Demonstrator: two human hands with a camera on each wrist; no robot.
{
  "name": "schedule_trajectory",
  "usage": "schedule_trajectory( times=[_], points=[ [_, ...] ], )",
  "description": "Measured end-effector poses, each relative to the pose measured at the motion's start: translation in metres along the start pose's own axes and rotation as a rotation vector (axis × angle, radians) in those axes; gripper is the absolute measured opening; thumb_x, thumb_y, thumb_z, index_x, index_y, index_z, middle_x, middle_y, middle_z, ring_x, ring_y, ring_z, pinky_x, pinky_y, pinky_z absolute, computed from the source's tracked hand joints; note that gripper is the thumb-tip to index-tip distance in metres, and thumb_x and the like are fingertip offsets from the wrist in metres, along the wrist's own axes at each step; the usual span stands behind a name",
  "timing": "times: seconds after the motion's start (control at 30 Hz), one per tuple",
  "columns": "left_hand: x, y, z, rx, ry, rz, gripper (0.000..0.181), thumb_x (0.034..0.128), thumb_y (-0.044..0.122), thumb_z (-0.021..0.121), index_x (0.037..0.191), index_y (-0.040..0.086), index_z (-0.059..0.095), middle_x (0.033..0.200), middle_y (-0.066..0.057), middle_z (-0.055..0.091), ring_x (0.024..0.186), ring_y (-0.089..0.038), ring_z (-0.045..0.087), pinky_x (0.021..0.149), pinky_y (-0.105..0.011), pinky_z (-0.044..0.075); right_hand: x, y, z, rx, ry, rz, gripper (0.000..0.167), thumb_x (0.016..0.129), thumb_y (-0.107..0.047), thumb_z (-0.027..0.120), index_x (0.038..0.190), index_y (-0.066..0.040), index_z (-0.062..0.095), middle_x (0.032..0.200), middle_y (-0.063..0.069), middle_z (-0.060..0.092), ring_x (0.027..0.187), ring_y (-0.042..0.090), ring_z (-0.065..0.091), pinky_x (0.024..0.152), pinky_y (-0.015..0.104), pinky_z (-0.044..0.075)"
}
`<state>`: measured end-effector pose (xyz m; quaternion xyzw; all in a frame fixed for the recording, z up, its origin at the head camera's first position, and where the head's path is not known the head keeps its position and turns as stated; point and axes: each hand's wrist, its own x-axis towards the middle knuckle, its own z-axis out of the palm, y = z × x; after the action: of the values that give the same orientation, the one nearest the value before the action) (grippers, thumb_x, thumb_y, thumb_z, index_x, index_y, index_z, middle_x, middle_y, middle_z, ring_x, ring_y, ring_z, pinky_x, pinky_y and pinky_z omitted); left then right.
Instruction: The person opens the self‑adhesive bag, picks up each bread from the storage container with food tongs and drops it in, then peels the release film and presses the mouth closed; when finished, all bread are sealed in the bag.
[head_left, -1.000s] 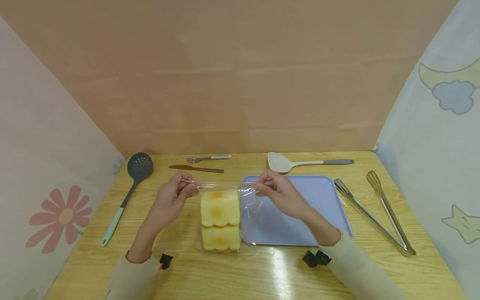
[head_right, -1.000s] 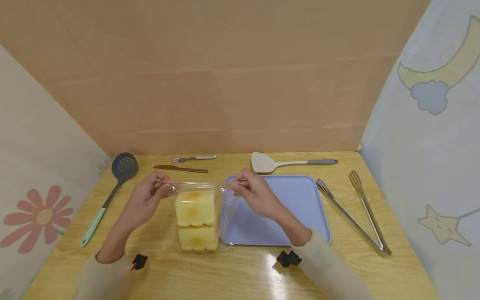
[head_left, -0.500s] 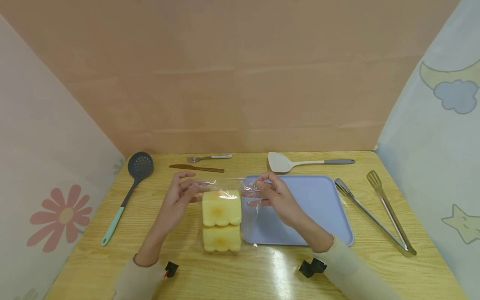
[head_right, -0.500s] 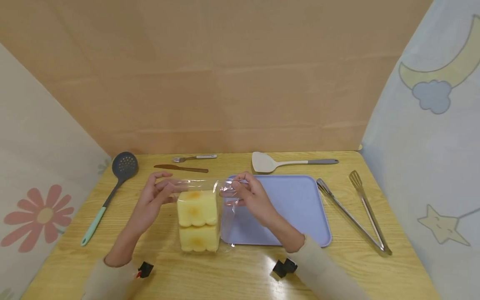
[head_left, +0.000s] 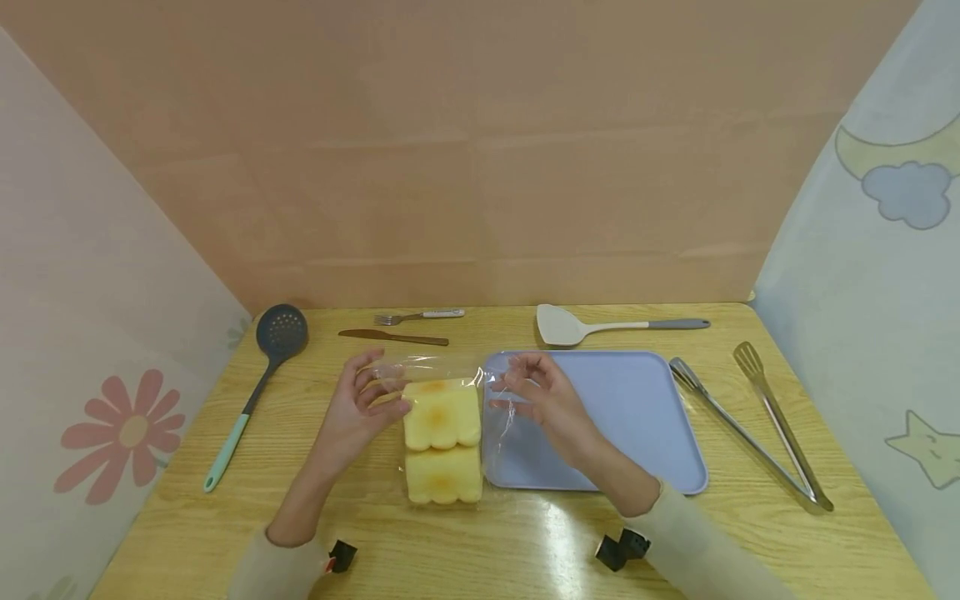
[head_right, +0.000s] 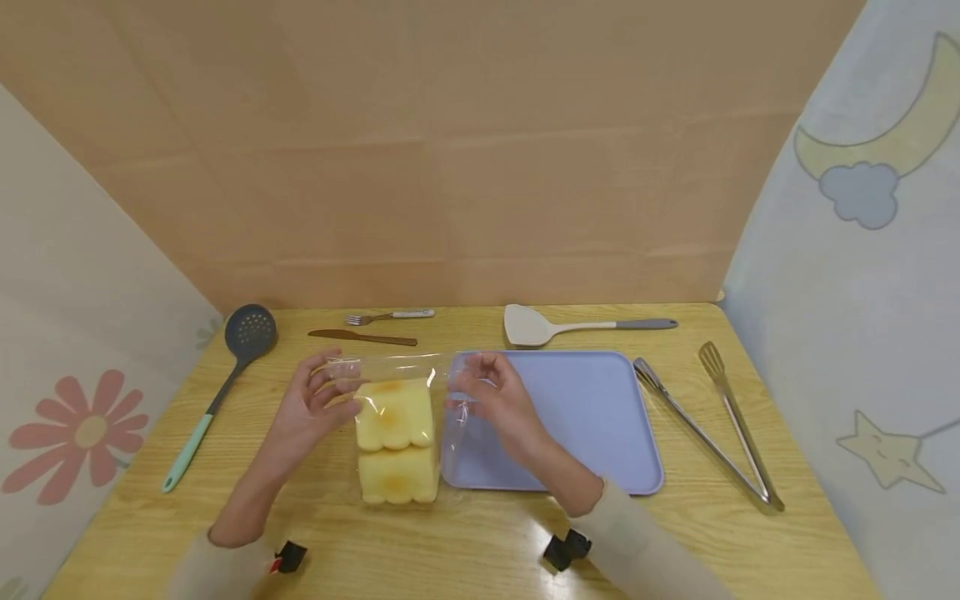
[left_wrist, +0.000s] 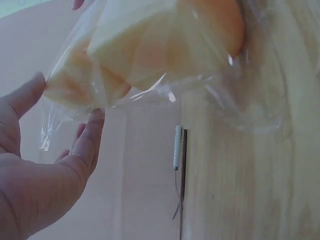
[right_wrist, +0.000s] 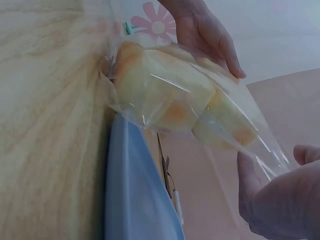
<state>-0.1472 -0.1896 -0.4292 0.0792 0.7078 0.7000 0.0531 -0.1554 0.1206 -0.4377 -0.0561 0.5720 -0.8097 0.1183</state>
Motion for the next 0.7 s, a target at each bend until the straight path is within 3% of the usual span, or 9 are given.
schedule_trajectory(
  times=[0.3, 0.5, 0.7],
  points=[
    [0.004, -0.011, 0.001, 0.045, 0.114, -0.116, 0.073, 0.1076, 0.007, 0.073, 0.166, 0.006, 0.030, 0.145, -0.021, 0.064, 0.123, -0.009, 0.069, 0.105, -0.021, 0.057, -0.003, 0.010, 0.004, -0.034, 0.016, 0.075, 0.050, 0.111, -0.001, 0.057, 0.156, 0.002, 0.035, 0.113, 0.003, 0.070, 0.112, 0.018, 0.073, 0.103, 0.036, 0.062],
    [0.010, -0.020, -0.004, 0.016, 0.108, -0.141, 0.068, 0.1127, 0.012, 0.066, 0.168, 0.005, 0.028, 0.146, -0.022, 0.062, 0.121, -0.008, 0.070, 0.106, -0.024, 0.058, 0.000, 0.013, 0.001, -0.030, 0.052, 0.114, 0.061, 0.113, -0.004, 0.057, 0.168, -0.003, 0.030, 0.124, 0.005, 0.069, 0.114, 0.015, 0.072, 0.105, 0.034, 0.060],
    [0.015, -0.026, -0.013, -0.036, 0.080, -0.160, 0.061, 0.1211, 0.029, 0.050, 0.169, 0.005, 0.022, 0.153, -0.024, 0.060, 0.129, -0.013, 0.068, 0.113, -0.029, 0.056, 0.008, 0.018, -0.003, -0.038, 0.063, 0.145, 0.068, 0.113, -0.007, 0.056, 0.172, -0.005, 0.023, 0.133, 0.012, 0.070, 0.121, 0.019, 0.070, 0.114, 0.039, 0.055]
  ],
)
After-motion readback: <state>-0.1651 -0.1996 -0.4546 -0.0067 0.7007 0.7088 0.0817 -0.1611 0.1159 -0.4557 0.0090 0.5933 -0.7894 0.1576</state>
